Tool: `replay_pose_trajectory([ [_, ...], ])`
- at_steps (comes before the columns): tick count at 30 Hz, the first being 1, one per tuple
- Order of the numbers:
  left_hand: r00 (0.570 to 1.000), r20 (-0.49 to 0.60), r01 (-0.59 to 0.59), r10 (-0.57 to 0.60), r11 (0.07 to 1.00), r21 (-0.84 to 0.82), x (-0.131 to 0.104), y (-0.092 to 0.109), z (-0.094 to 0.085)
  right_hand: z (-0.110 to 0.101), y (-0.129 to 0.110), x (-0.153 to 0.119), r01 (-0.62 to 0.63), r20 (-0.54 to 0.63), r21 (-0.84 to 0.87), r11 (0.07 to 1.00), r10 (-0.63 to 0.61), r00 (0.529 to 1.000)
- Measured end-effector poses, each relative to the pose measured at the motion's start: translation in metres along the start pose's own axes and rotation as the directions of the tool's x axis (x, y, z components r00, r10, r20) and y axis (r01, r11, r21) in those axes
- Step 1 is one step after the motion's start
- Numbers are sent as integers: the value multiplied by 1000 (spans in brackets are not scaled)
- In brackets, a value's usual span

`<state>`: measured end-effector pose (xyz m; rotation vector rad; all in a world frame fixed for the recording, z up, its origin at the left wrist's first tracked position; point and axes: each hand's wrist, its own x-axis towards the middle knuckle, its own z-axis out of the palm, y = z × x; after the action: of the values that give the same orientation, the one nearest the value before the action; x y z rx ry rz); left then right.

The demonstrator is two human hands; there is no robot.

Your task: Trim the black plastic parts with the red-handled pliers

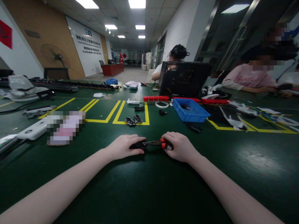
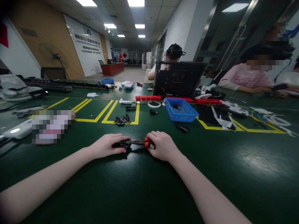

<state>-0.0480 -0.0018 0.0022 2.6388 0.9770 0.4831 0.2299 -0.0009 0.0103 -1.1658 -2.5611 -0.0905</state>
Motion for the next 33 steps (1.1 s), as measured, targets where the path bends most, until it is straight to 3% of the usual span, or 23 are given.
replay_pose_trajectory([
  [14, 998, 31, -52, 52, 999, 0, 2, 2, -4, 0, 0, 1, -5, 19, -23, 1000, 5, 1000],
  [28, 996, 41, -81, 81, 997, 12, 0, 3, -4, 0, 2, 1, 83, -90, -67, 994, -89, 992],
  [33, 999, 11, -46, 46, 999, -27, -2, 2, -3, 1, 1, 0, 70, -101, -5, 998, -70, 992],
])
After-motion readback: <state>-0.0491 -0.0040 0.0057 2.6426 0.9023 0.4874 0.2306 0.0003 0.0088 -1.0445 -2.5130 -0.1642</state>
